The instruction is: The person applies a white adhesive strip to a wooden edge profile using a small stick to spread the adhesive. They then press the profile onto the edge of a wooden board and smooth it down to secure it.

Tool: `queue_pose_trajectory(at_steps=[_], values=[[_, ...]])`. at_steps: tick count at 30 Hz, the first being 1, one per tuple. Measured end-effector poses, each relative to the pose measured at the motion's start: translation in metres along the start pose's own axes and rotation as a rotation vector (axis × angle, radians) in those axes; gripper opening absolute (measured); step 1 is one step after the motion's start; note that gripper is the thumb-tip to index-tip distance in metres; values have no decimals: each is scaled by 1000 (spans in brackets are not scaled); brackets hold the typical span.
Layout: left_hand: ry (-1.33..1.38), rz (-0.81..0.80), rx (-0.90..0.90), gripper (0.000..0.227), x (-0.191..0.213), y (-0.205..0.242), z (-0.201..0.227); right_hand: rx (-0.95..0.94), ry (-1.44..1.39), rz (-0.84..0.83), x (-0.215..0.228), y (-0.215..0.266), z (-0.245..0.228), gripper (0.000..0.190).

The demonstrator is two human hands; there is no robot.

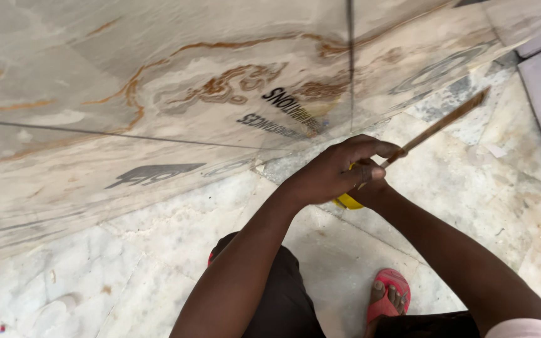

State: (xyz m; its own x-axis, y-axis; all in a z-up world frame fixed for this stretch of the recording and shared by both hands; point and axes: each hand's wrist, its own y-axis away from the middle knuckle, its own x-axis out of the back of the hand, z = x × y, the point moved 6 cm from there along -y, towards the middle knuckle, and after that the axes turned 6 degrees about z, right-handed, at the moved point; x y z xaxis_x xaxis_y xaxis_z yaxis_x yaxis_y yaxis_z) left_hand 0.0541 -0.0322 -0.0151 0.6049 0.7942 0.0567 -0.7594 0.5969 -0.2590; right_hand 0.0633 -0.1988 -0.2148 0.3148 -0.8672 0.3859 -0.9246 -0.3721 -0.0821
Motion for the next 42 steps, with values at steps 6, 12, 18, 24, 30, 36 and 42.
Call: queue_pose_trajectory(at_steps=[6, 12, 18, 24, 30, 36, 42], values=[[62, 16, 149, 40, -8, -10, -78, -61, 1151, -278, -12, -9, 46, 36], [-138, -7, 426, 40, -8, -4, -142, 298, 1390, -427, -25, 3, 56, 31], [-219, 51, 579, 37, -4, -5, -173, 265, 1547, -510, -16, 1, 18, 14], [-305, 55, 526, 39, -6, -8, -188, -259, 1227, -539, 5, -1, -12, 21], [-330, 45, 556, 38, -6, -10, -187, -204, 1223, -375, 27, -4, -16, 19], [-323, 26, 582, 38, -8, -8, -185, -232, 1242, -382, 12, -4, -3, 20], [-403, -7, 607, 38, -11, -3, -178, 28, 1394, -461, 1, -1, 3, 12]])
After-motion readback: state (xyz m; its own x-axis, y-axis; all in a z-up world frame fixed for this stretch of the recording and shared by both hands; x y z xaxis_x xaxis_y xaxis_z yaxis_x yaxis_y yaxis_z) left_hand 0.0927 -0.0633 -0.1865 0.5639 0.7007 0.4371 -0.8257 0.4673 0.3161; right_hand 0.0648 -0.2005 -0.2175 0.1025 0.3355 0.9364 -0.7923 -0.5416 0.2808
